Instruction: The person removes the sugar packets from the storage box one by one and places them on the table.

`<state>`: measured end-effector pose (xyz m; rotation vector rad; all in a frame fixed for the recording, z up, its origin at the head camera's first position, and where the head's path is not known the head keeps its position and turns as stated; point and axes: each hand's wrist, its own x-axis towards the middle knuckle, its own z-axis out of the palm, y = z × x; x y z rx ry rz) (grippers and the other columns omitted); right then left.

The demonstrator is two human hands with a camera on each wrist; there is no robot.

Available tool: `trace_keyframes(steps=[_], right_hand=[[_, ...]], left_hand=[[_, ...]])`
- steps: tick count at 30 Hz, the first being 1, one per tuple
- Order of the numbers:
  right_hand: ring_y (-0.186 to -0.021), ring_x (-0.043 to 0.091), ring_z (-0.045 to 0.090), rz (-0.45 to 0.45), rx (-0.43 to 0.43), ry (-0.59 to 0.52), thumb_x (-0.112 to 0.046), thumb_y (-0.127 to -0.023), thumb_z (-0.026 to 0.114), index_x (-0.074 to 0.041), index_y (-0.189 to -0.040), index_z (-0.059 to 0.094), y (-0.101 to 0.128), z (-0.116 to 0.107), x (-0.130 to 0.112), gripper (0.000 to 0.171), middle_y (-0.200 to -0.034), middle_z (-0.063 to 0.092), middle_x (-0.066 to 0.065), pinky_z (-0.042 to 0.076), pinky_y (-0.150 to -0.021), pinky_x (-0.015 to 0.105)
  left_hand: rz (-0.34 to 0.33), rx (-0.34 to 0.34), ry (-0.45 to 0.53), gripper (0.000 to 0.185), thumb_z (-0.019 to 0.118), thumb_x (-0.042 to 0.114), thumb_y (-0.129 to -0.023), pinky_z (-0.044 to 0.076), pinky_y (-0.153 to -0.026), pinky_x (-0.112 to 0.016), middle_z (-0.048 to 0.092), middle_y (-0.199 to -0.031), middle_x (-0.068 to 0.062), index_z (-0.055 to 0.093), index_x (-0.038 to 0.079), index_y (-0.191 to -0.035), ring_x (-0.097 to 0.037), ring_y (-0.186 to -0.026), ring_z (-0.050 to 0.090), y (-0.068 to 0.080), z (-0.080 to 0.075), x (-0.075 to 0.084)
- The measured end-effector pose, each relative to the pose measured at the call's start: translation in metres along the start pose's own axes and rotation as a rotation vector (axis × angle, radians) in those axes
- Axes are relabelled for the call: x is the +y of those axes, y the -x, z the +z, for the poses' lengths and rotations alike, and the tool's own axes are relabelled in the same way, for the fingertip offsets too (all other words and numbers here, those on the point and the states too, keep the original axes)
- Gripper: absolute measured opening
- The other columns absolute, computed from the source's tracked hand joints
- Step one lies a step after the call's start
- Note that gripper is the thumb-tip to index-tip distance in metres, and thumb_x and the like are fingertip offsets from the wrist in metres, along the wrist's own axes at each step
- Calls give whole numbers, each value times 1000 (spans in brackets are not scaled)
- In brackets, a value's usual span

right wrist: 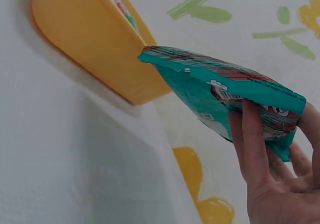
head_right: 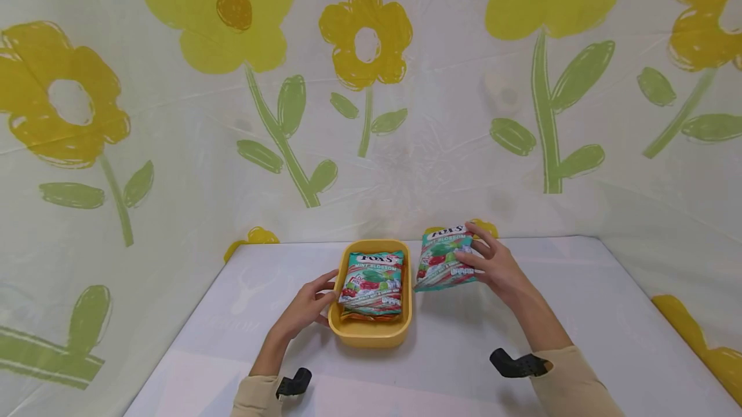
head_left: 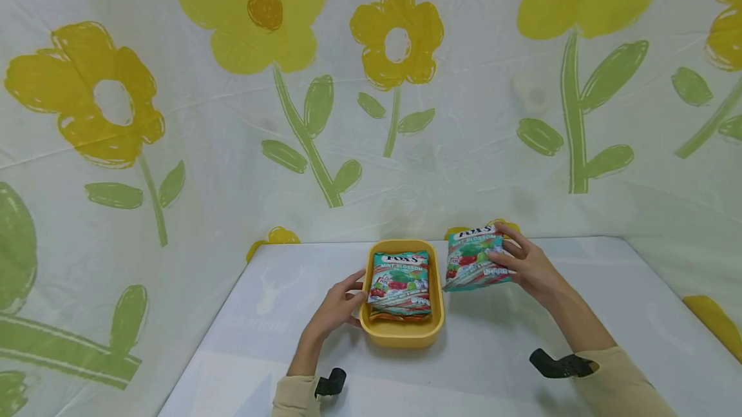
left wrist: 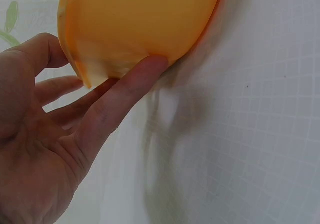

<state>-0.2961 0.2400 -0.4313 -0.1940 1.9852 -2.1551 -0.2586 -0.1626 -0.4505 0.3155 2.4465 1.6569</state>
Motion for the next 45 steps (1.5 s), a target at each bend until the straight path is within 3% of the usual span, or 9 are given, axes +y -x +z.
trace_keyframes(steps=[3, 11, 17, 28, 45], right_hand=[[-104, 9, 61, 8, -4, -8, -20, -97, 60, -30, -156, 22, 1, -1, 3, 71, -141, 41, -4, 59, -87, 25], [-106, 8, 59, 26, -10, -5, -19, -98, 60, -29, -157, 20, 0, 1, 13, 72, -151, 32, 8, 59, -88, 24], [-106, 7, 61, 11, -17, 27, -20, -98, 60, -27, -157, 21, -2, 2, 21, 71, -145, 39, 4, 59, -87, 26], [-107, 5, 60, 36, -10, 96, -26, -95, 64, -26, -158, 18, -5, 7, 34, 77, -160, 23, 20, 60, -88, 29], [-108, 11, 61, 69, -9, 110, -27, -96, 63, -23, -158, 16, -10, 10, 40, 79, -161, 22, 21, 60, -88, 33]], left_hand=[[0, 2, -1, 56, 53, 14, -98, 62, -65, -51, 52, -137, -29, 36, 5, -151, -39, -111, 64, 0, 0, 0], [10, 5, -3, 56, 53, 14, -99, 62, -65, -51, 52, -136, -29, 36, 4, -151, -38, -109, 64, 1, 2, -2], [18, 6, -5, 57, 53, 13, -98, 62, -64, -50, 52, -136, -30, 35, 3, -151, -39, -109, 64, 1, 2, -2], [9, 3, -5, 58, 55, 19, -98, 62, -60, -46, 52, -138, -27, 35, 10, -152, -34, -108, 65, -16, 1, -33], [-2, -1, -19, 60, 56, 24, -96, 63, -59, -39, 54, -137, -22, 37, 15, -152, -27, -106, 66, -19, 0, -36]])
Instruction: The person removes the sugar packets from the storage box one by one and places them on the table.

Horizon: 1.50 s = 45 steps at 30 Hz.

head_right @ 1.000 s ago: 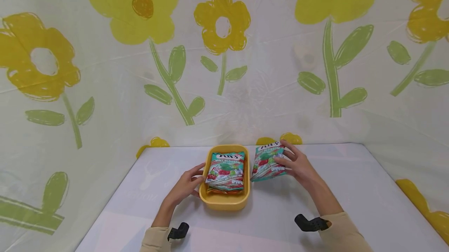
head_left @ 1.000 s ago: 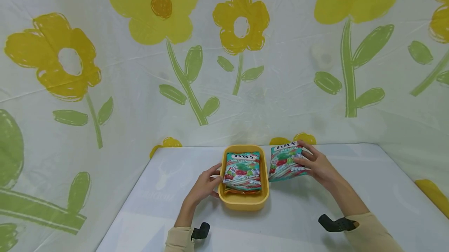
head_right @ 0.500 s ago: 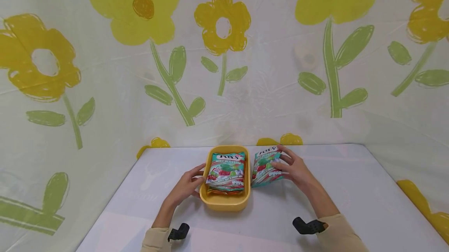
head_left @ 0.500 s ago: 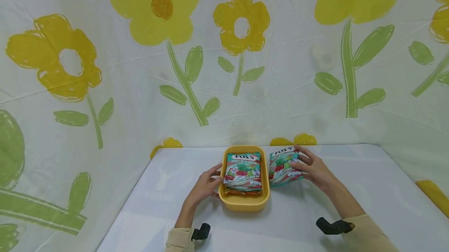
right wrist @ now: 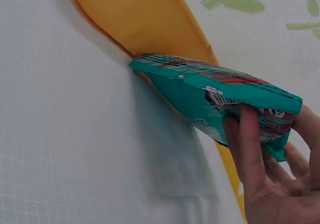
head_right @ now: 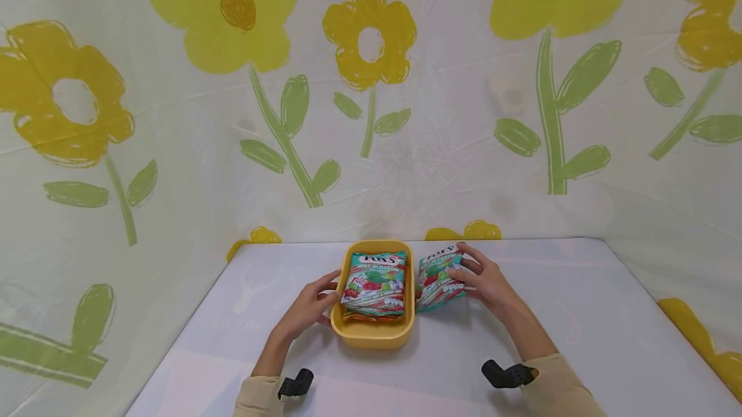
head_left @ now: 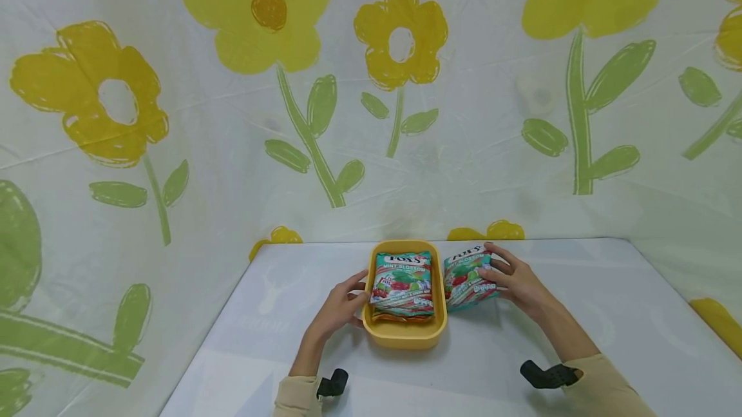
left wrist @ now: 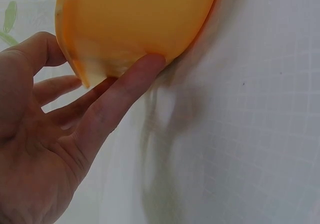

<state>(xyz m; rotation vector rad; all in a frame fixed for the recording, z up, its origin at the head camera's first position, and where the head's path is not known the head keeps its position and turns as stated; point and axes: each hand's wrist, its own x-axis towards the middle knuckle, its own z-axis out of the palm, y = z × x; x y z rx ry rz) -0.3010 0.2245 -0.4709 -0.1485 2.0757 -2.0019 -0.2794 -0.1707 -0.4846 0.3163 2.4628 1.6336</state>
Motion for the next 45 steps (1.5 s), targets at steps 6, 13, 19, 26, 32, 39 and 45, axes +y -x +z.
trace_keyframes(steps=[6, 13, 19, 26, 32, 39, 45], right_hand=[[-108, 15, 63, 13, 11, 8, -28, -96, 63, -21, -158, 16, 0, -3, 1, 79, -160, 23, 22, 61, -88, 34], [-125, 31, 54, 17, 53, 164, -35, -92, 67, -21, -158, 19, -3, -1, 3, 82, -159, 24, 23, 59, -91, 40], [-140, 46, 35, -36, 102, 408, -40, -89, 70, -17, -157, 22, -3, 3, 4, 87, -160, 23, 23, 51, -102, 53], [-135, 53, 37, -102, 110, 577, -32, -90, 70, -8, -154, 28, -2, 4, 13, 80, -156, 26, 28, 43, -106, 64], [-126, 51, 49, -131, 144, 636, -23, -92, 68, -5, -151, 34, 2, 7, 24, 70, -152, 30, 33, 50, -100, 59], [-115, 52, 56, -89, 196, 749, -28, -92, 67, 0, -147, 38, 6, 10, 22, 68, -145, 38, 38, 55, -89, 55], [-121, 55, 50, -69, 217, 828, -29, -93, 66, 4, -145, 41, 6, 11, 21, 66, -142, 41, 38, 51, -94, 61]], left_hand=[[-5, -5, 10, 59, 56, 25, -97, 63, -60, -39, 53, -139, -22, 37, 16, -152, -28, -107, 65, -1, 0, 1], [8, -7, 11, 60, 57, 25, -96, 63, -58, -38, 53, -138, -23, 37, 14, -152, -29, -107, 66, 0, 0, 0], [7, -1, 18, 60, 57, 24, -96, 63, -59, -41, 53, -138, -23, 37, 14, -152, -32, -108, 65, 1, 0, 1], [5, 1, 19, 58, 54, 20, -98, 63, -63, -47, 51, -138, -26, 36, 9, -152, -36, -110, 64, 7, 0, 14], [6, 4, 15, 58, 56, 22, -98, 63, -59, -43, 52, -139, -24, 37, 13, -152, -34, -109, 64, 4, 0, 5], [1, 6, -2, 56, 53, 15, -98, 62, -62, -49, 52, -137, -28, 36, 6, -151, -37, -109, 63, 11, -1, 19], [-9, 9, -2, 58, 56, 21, -97, 62, -59, -44, 53, -138, -24, 38, 14, -152, -30, -106, 65, 4, -2, 6]])
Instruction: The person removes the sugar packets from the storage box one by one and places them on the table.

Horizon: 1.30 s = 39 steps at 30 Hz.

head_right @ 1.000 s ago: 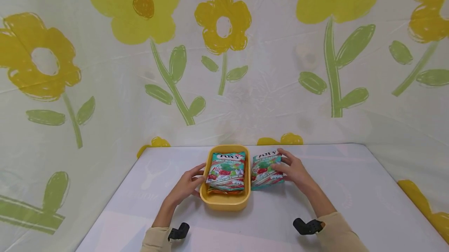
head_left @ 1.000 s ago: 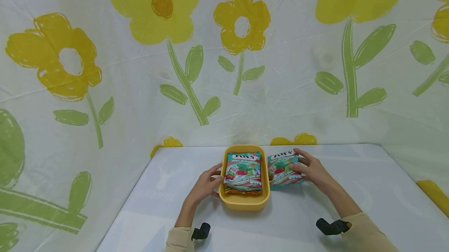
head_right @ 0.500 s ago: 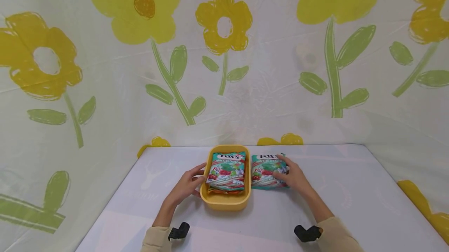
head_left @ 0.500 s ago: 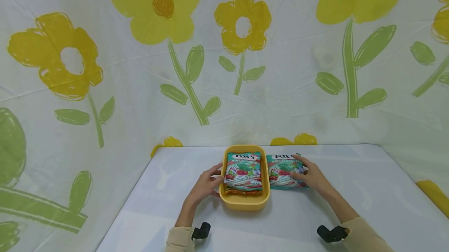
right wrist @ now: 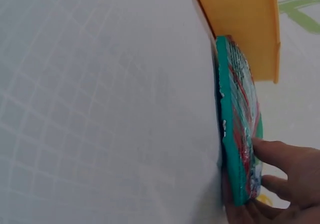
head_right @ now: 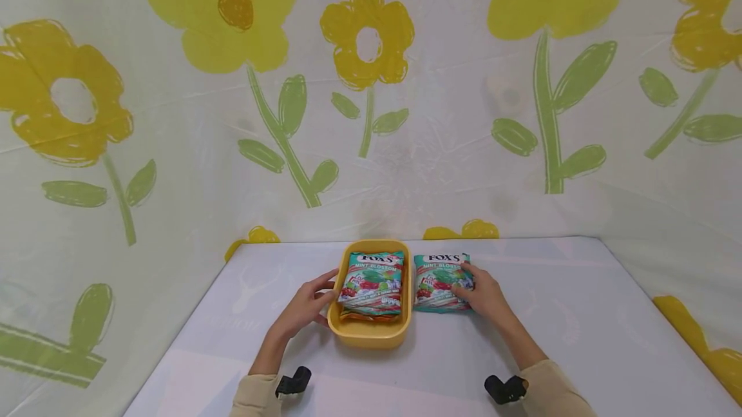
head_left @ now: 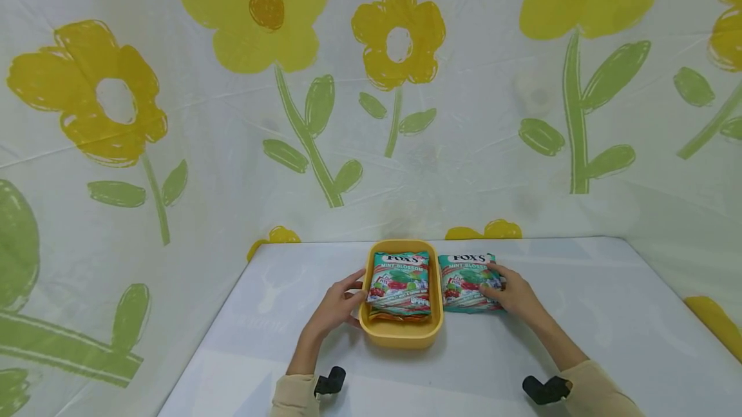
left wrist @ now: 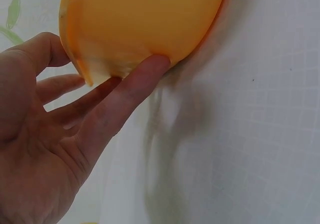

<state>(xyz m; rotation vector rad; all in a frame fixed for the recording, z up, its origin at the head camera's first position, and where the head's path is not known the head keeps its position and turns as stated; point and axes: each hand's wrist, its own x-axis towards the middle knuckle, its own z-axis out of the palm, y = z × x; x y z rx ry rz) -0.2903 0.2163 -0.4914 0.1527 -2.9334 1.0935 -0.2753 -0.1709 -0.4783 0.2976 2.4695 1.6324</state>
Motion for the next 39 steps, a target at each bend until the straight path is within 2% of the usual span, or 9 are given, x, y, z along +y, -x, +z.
trace_keyframes(steps=[4, 10, 17, 20, 29, 34, 39], right_hand=[[-125, 56, 47, -23, 7, 51, -29, -93, 66, 6, -142, 43, 0, 0, -1, 64, -140, 45, 37, 48, -97, 65], [-119, 53, 53, -32, 22, 141, -33, -92, 66, 4, -137, 50, 4, 2, -2, 60, -132, 54, 35, 52, -89, 63], [-96, 41, 65, -88, 77, 268, -34, -93, 65, 5, -133, 55, 8, 6, -4, 56, -112, 64, 32, 58, -71, 52], [-92, 40, 65, -107, 96, 296, -35, -92, 65, 4, -131, 57, 9, 7, -4, 56, -108, 65, 31, 58, -69, 52], [-100, 47, 62, -147, 109, 340, -35, -93, 64, 3, -131, 57, 12, 8, 0, 54, -113, 63, 32, 56, -77, 59], [-101, 48, 61, -165, 68, 351, -34, -94, 62, 4, -132, 55, 12, 4, -3, 54, -115, 62, 33, 56, -78, 60], [-102, 49, 60, -136, 9, 385, -33, -95, 60, 4, -134, 52, 11, 1, -7, 54, -116, 60, 34, 56, -75, 61]], left_hand=[[0, -6, 9, 59, 58, 24, -96, 62, -58, -41, 53, -138, -22, 39, 16, -151, -29, -106, 65, -2, -1, -5], [0, -18, 3, 60, 58, 26, -96, 62, -57, -39, 53, -139, -22, 38, 16, -152, -29, -107, 65, 0, -1, -5], [-9, -34, -2, 60, 56, 24, -96, 63, -58, -39, 53, -139, -21, 37, 19, -152, -26, -105, 66, 0, -3, -5], [-12, -37, -3, 60, 57, 25, -96, 63, -58, -39, 52, -139, -21, 37, 20, -152, -26, -105, 65, 0, -3, -5], [-1, -27, 14, 60, 57, 26, -97, 63, -59, -43, 52, -140, -23, 36, 16, -153, -32, -108, 64, 1, -2, -4], [-3, -14, 12, 60, 57, 25, -97, 62, -58, -42, 53, -139, -21, 36, 16, -153, -33, -109, 64, 0, -3, -2], [18, -24, 25, 59, 57, 23, -98, 62, -57, -43, 52, -139, -23, 36, 15, -153, -34, -110, 64, 0, -2, -2]])
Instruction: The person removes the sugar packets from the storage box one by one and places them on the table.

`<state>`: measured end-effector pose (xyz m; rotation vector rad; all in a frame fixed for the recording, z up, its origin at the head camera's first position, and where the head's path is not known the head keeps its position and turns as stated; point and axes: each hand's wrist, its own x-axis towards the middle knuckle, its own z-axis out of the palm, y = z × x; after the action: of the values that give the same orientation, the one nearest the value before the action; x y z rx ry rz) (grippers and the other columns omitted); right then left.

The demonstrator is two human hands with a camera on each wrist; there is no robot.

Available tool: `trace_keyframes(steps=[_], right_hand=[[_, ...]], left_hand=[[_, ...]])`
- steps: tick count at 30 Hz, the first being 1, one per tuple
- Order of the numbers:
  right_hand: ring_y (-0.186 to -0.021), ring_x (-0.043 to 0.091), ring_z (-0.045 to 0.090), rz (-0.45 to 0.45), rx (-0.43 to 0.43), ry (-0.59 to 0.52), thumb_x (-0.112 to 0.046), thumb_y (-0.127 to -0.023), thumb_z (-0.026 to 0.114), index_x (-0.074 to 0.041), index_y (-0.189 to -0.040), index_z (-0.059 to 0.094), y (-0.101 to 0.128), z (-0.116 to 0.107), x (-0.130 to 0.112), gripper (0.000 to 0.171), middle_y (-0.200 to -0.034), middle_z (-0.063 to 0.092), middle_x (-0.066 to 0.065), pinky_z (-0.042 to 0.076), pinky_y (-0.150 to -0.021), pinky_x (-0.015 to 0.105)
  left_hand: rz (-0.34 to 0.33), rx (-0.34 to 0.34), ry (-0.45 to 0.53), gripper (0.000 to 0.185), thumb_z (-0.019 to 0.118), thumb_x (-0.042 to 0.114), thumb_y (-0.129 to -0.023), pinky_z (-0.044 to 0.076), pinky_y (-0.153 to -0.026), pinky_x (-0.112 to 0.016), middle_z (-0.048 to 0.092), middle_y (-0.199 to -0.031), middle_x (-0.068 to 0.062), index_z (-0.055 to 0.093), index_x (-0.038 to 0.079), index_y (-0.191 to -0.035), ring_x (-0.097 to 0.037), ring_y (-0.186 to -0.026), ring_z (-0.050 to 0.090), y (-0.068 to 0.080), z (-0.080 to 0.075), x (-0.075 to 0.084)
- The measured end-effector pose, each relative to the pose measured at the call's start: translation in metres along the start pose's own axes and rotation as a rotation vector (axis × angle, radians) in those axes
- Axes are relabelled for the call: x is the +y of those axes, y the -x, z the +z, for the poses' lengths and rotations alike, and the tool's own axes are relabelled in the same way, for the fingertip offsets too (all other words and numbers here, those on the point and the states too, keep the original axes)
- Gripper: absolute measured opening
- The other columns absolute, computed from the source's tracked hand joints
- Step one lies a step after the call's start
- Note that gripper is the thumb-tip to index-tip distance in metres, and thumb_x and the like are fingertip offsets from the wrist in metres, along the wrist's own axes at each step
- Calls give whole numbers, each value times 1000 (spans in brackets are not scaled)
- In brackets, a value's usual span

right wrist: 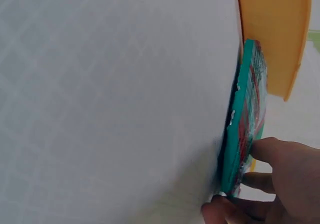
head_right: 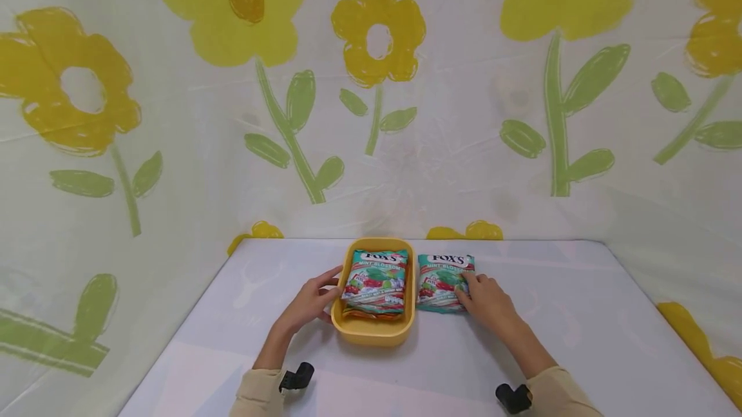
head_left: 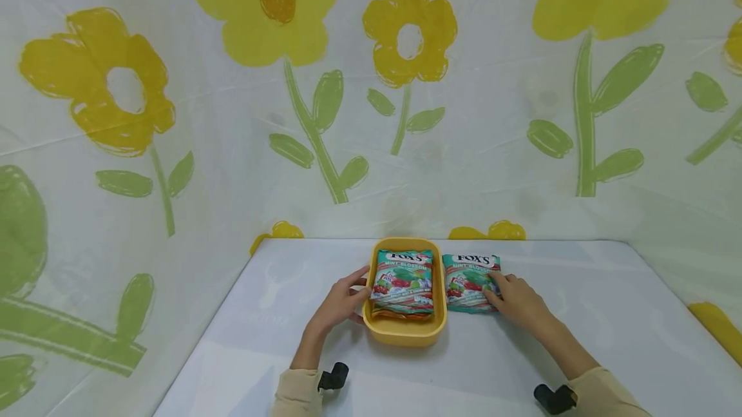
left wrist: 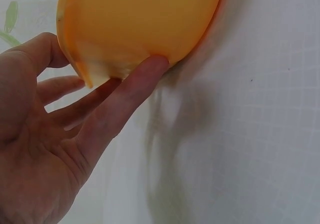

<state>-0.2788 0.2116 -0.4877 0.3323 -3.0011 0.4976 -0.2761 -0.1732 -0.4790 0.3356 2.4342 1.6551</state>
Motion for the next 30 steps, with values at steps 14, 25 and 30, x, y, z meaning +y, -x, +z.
trace_keyframes(steps=[14, 25, 30], right_hand=[[-111, 46, 58, -3, -337, 12, -37, -93, 64, 7, -138, 45, -11, -39, -13, 65, -124, 56, 34, 51, -92, 62], [-116, 39, 57, -9, -474, 58, -37, -90, 67, 1, -134, 54, -15, -65, -30, 59, -129, 60, 25, 48, -97, 63], [-120, 40, 55, -47, -490, 29, -33, -92, 66, -3, -132, 58, -16, -74, -41, 50, -132, 60, 22, 47, -99, 64]], left_hand=[[0, 13, -11, 59, 56, 21, -98, 62, -57, -43, 53, -137, -24, 35, 13, -153, -34, -109, 64, -1, 4, -3], [-15, 16, -21, 60, 57, 22, -97, 62, -59, -44, 52, -138, -24, 36, 14, -153, -34, -109, 63, -1, 4, -1], [-8, 8, -8, 61, 59, 24, -96, 62, -58, -43, 52, -138, -23, 37, 16, -152, -33, -109, 64, 0, 2, 1]])
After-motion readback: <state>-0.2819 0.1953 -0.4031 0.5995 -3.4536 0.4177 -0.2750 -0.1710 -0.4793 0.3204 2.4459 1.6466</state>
